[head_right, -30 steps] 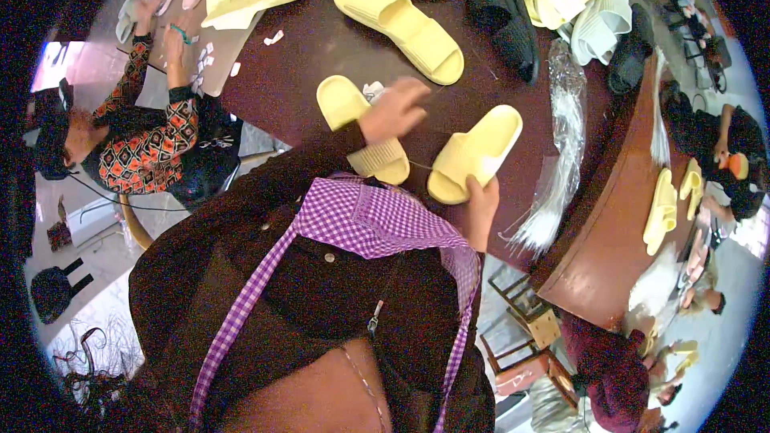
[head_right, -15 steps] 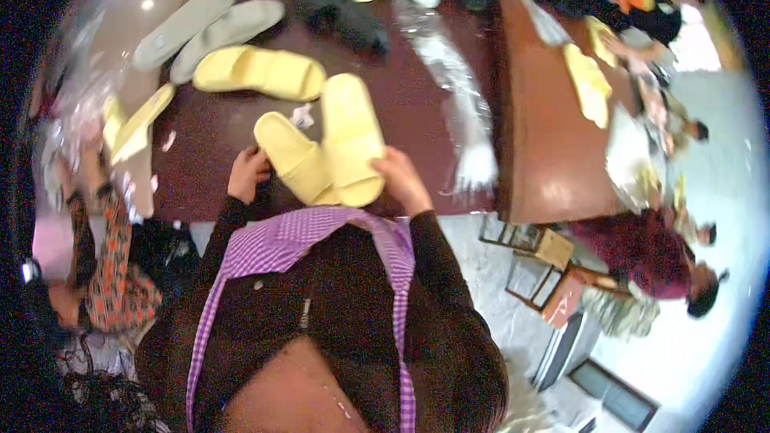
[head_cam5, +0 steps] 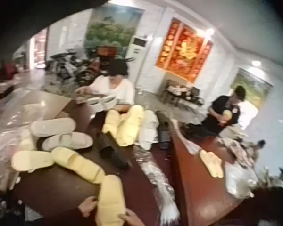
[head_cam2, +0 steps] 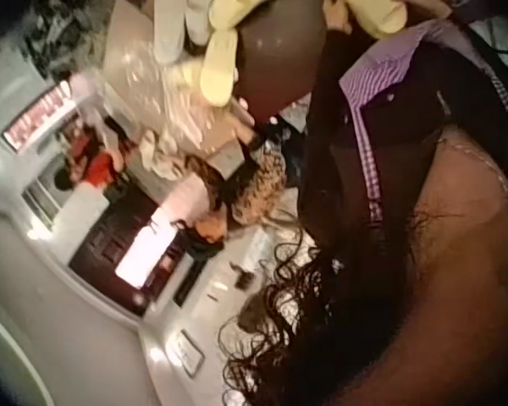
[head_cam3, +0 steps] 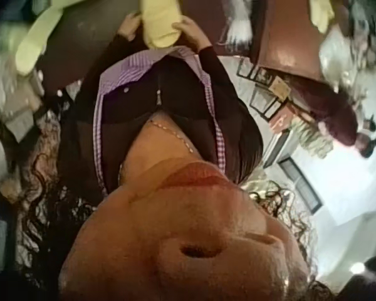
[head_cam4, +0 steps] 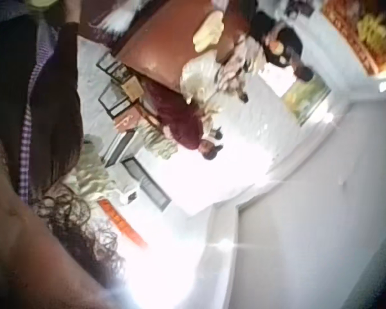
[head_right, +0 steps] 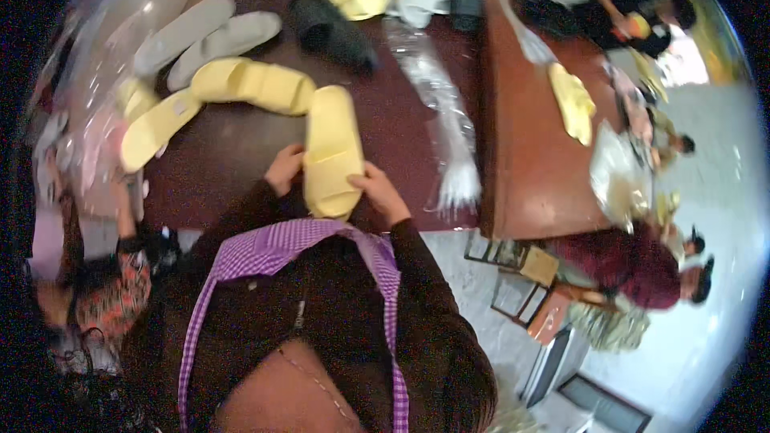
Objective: The person picks up pairs of slippers, fastens each pair together with a plastic strap by hand, and arranges them on the table.
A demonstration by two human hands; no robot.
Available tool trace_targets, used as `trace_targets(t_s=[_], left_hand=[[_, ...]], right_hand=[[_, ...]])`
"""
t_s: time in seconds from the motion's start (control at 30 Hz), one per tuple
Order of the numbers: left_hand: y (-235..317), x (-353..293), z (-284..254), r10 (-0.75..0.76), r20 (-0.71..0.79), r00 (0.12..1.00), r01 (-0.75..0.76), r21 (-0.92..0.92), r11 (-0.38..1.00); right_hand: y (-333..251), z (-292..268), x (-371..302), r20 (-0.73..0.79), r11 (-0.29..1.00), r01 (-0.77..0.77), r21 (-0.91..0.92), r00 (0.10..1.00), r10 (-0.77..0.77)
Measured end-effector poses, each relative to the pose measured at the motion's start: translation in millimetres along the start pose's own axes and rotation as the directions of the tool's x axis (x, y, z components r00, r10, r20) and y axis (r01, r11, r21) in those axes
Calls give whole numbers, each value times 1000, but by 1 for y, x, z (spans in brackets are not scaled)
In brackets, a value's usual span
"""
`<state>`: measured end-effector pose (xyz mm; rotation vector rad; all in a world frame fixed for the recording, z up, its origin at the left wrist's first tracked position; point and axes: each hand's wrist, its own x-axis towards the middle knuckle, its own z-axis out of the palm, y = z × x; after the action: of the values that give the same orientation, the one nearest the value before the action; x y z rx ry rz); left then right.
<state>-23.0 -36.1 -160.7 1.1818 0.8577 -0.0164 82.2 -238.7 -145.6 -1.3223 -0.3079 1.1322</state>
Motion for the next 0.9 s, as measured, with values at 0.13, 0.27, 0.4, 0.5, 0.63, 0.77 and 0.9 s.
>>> trace_targets(t_s=[0.13, 0.27, 0.4, 0.5, 0.63, 0.77, 0.9], left_hand=[[14, 18, 36, 119, 164, 979, -110, -61, 992], [60, 2, 91, 396, 330, 857, -364, -156, 918], [70, 11, 107, 613, 262, 745, -644, 44, 764], [76, 37, 69, 932, 72, 356, -811, 520, 269], [110, 22, -33, 903, -151, 403, -327, 897, 296], [110, 35, -113, 890, -360, 281, 160, 932, 326], [95, 48, -144, 702, -460, 544, 189, 882, 432]], right_hand=[[0, -15, -14, -191, 953, 191, 236, 970, -147], [-15, -47, -32, -470, 888, 418, 193, 834, -291], [-92, -105, -47, -499, 789, 614, -31, 674, -544], [-149, -124, -68, -607, 654, 749, -106, 472, -639], [-129, -171, -84, -918, 810, 584, -54, 289, -270], [-33, -216, -45, -667, 891, 452, 42, 676, -311], [0, -99, 11, -397, 972, 224, 78, 901, -175]])
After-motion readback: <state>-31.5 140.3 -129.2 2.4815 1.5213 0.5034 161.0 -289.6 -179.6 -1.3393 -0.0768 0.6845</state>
